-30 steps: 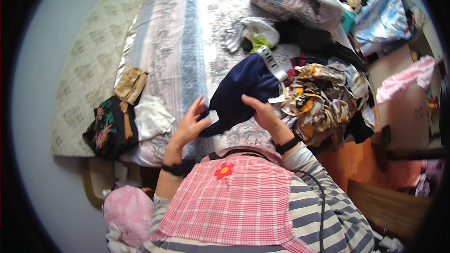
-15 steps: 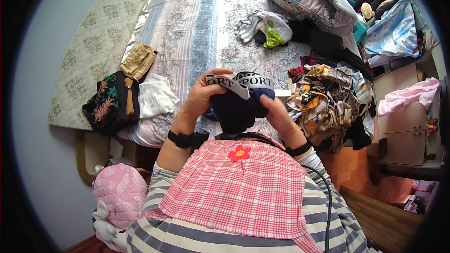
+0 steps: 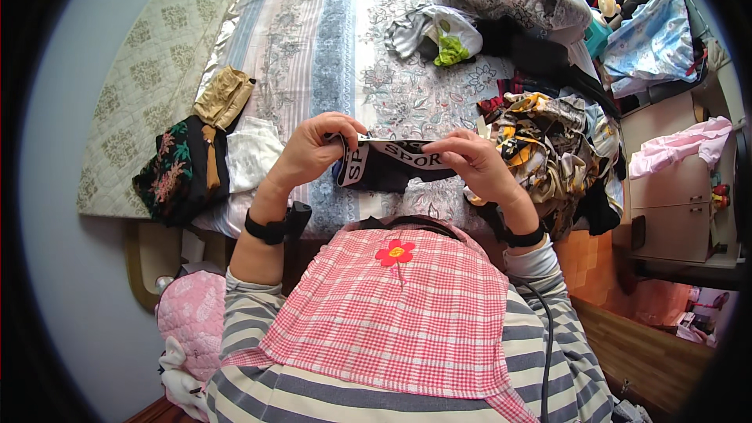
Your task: The person folds a floral dress, a pair of navy pants, a patterned shirt, a beige top, and a brown dress by hand on a bed.
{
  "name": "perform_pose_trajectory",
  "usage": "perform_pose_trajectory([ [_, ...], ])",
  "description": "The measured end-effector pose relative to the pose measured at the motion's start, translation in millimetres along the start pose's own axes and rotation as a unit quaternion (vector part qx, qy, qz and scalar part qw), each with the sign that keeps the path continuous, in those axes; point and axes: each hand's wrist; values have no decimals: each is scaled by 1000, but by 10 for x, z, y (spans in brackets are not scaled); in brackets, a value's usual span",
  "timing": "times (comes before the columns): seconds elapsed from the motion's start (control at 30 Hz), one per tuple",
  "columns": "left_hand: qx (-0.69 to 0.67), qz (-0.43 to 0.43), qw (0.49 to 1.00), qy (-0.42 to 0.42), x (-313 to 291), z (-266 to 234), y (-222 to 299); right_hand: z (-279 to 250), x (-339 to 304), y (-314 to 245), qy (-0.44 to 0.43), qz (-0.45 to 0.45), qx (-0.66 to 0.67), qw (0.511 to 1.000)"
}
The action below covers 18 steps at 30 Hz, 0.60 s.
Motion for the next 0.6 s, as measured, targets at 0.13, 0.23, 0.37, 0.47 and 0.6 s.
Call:
perform_pose_trajectory([
  [0.13, 72, -14, 997, -20, 1, -45, 12, -24, 2, -67, -85, 66, -123, 987],
  [0.23, 92, -20, 995, -40, 10, -91, 41, -22, -16, -47, -152, 108, -155, 970],
  [0.37, 73, -34, 995, -53, -13, -243, -50, -104, -64, 70, -236, 82, -215, 944],
  [0.47, 75, 6, 996, -55, -36, -250, -96, -119, -103, 88, -219, 93, -203, 950],
  [0.6, 269, -15, 962, -50, -52, -209, -22, -170, -121, 106, -230, 108, -252, 934],
])
Point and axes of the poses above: each hand's wrist, its own x-axis towards the middle knuckle, its own z-axis out of the palm, y = z × x, and after that the axes turned 6 degrees about -y, right-handed
